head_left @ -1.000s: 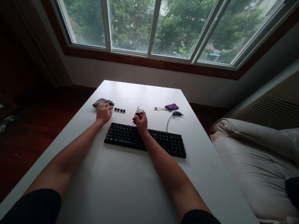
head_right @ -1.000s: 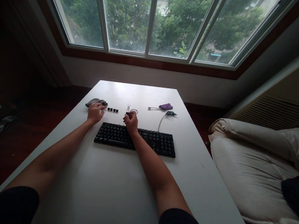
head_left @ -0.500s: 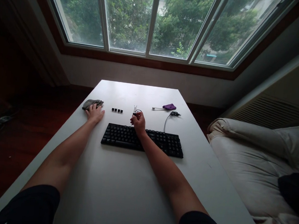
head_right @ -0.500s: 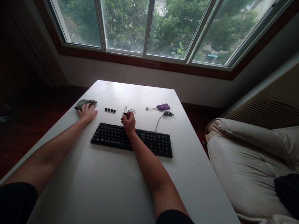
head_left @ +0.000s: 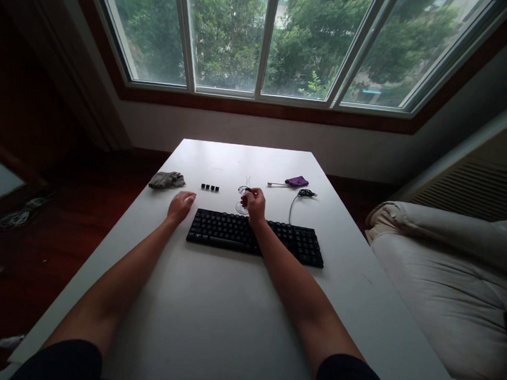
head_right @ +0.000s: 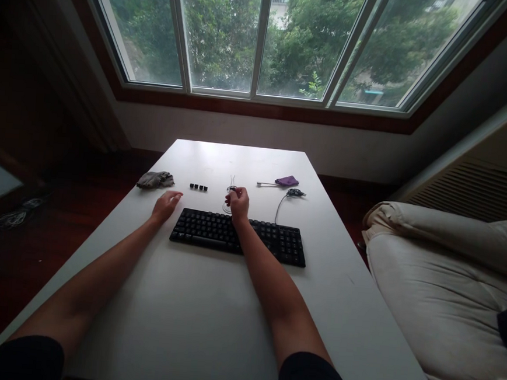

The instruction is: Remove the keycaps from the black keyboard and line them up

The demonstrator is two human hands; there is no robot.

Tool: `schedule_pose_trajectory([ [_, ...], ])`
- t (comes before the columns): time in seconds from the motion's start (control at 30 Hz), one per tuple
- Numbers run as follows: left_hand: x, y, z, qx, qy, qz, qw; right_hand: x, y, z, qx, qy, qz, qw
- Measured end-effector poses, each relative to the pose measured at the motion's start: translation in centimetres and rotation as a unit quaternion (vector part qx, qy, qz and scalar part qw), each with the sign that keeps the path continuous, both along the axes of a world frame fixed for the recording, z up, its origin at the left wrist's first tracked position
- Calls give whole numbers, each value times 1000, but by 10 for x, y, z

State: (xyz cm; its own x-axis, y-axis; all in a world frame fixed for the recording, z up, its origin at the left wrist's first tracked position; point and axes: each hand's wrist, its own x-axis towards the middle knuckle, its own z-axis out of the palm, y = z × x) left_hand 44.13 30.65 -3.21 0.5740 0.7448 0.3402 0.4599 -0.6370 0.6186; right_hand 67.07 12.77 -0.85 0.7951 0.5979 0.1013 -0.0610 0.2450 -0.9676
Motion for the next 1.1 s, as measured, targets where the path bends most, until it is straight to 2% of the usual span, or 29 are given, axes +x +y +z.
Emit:
schedule_pose_trajectory([
  [0.1,-4,-14,-3,-82,-10,-67,994,24,-12,8,-26,-4,-5,1000],
  [0.2,-3,-22,-1,-104,9,-89,990,50,-37,15,-65,-67,60,994],
  [0.27,-1,-26,0,-117,4,-89,989,65,-61,16,-118,-133,95,979],
  [0.4,1,-34,1,-130,-3,-147,981,82,-115,13,-306,-268,99,908],
  [0.47,1,-38,1,-116,2,-163,980,81,-136,10,-347,-302,100,882],
  [0.67,-4,-42,3,-116,19,-158,980,55,-163,3,-386,-352,83,848],
  [0.8,-9,-47,6,-136,25,-169,976,42,-172,-2,-400,-293,119,860],
  [0.87,-10,-49,7,-131,29,-171,976,42,-177,-2,-406,-240,165,866],
  [0.93,-9,-50,8,-121,37,-169,977,49,-180,-1,-414,-229,177,863],
  [1.0,-8,-49,9,-111,51,-178,977,64,-182,3,-429,-281,137,847],
  [1.1,-8,-46,11,-106,76,-206,970,91,-187,8,-464,-367,56,804],
])
